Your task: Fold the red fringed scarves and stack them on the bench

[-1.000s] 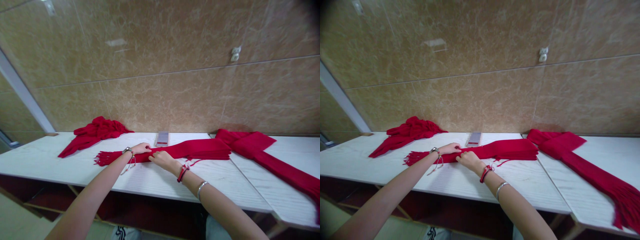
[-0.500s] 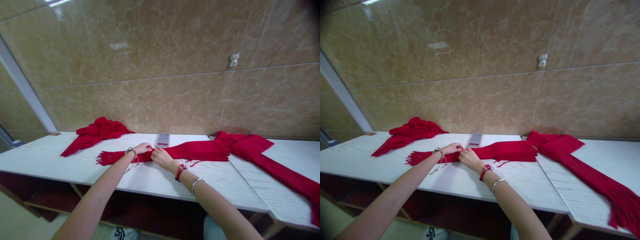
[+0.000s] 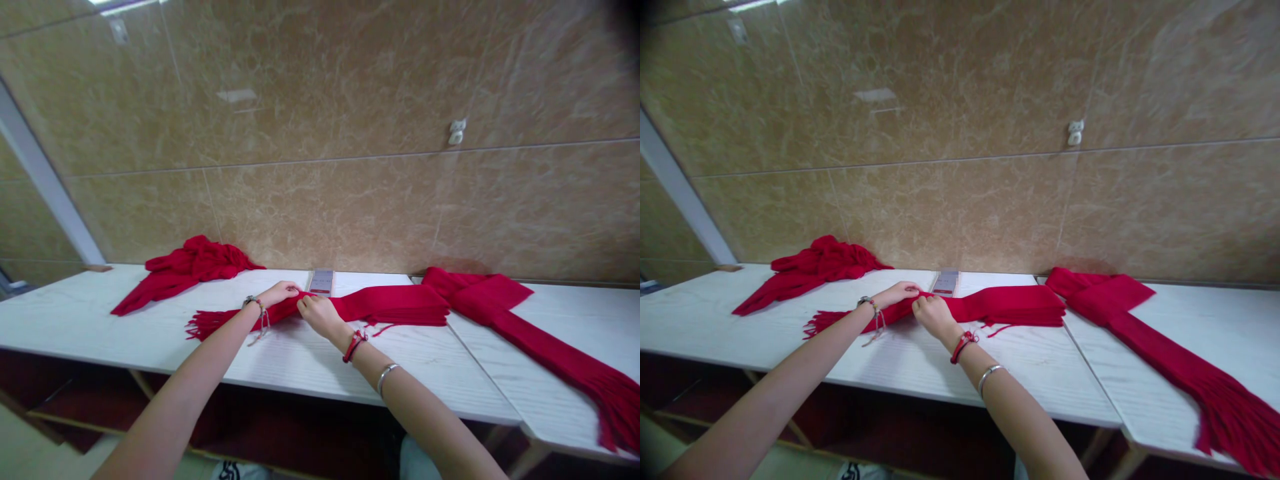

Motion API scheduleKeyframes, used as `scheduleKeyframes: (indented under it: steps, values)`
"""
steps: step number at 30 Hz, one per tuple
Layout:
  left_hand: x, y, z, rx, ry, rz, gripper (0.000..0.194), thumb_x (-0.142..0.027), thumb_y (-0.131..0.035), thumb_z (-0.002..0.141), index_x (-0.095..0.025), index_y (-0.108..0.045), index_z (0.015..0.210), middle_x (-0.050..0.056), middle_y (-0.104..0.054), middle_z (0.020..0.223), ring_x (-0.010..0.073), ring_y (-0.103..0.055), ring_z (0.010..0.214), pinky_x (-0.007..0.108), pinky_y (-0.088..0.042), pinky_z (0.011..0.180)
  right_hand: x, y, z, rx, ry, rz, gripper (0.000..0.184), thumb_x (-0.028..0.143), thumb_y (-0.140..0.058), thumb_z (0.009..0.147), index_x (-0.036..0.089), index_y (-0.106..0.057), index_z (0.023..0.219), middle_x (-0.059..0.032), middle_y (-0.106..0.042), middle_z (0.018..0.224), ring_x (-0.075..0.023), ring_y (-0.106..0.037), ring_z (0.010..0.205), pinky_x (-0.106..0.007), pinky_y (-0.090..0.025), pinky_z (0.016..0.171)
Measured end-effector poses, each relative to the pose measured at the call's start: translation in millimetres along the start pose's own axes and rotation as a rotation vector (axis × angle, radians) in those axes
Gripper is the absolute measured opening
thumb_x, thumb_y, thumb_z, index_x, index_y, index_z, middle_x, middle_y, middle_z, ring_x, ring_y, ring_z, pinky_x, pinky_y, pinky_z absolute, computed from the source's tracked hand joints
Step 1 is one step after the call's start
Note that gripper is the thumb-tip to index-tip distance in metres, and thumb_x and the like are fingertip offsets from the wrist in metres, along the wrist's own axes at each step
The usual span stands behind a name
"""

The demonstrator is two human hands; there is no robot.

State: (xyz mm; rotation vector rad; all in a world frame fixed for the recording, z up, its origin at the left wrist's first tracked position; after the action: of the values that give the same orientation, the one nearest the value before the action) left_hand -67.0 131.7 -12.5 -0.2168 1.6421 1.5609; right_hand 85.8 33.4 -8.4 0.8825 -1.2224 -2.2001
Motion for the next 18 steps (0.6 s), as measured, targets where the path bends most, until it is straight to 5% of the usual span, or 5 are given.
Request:
scheduleKeyframes:
  steps: [5,10,14,18]
  values:
    - [-43.5,16.8,13.7,-0.075,-0.065,-0.126,0.035,-0.035,-0.055,0.075,-0.012,-0.061,0.1,0.009,-0.064,0.102,0.0188,-0.056,0.092,0.031,-0.042,0.084,-26.6,33.1,-10.6,-0.02,-0.172,0.007,0.029,0.013,-0.028,0.091,0.012,-0.052,0.107,-0.0149,-0.061,0.095,-0.0208,-0.061,0.08,-0.029,-0.046,0.067]
    - [-110.4,17.8,55.9,-0.007,-0.142,-0.28,0.038,-0.036,-0.061,0.071,-0.01,-0.062,0.099,0.008,-0.065,0.094,0.017,-0.058,0.082,0.032,-0.043,0.079,-71.6,76.6,-41.3,-0.016,-0.412,-0.01,0.034,0.016,-0.027,0.091,0.017,-0.05,0.116,-0.0117,-0.062,0.095,-0.0201,-0.061,0.08,-0.026,-0.045,0.065]
    - [-174.3,-4.1,105.9,0.061,-0.248,-0.224,0.033,-0.029,-0.058,0.074,-0.009,-0.061,0.101,0.008,-0.066,0.093,0.0157,-0.059,0.08,0.031,-0.044,0.077,-113.2,101.9,-78.5,-0.035,-0.601,-0.049,0.041,0.016,-0.025,0.091,0.02,-0.043,0.127,-0.0121,-0.062,0.102,-0.0186,-0.061,0.086,-0.025,-0.045,0.069]
    - [-226.9,-50.1,149.6,0.126,-0.315,-0.056,0.035,-0.027,-0.048,0.081,-0.006,-0.057,0.109,0.012,-0.064,0.103,0.0178,-0.059,0.089,0.03,-0.044,0.08,-154.6,101.0,-120.5,-0.065,-0.724,-0.101,0.043,0.018,-0.028,0.09,0.021,-0.04,0.131,-0.0107,-0.062,0.106,-0.0185,-0.061,0.087,-0.025,-0.046,0.07]
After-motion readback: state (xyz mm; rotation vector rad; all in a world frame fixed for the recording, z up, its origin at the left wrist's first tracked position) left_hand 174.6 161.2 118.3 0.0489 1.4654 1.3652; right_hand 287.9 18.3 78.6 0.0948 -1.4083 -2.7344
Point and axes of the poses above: each hand's wrist, its own z-axis towards the middle knuckle, its own y-axis out of the back of the hand, x = y × z, the point moved 2 cm from there along z, towards the middle knuckle
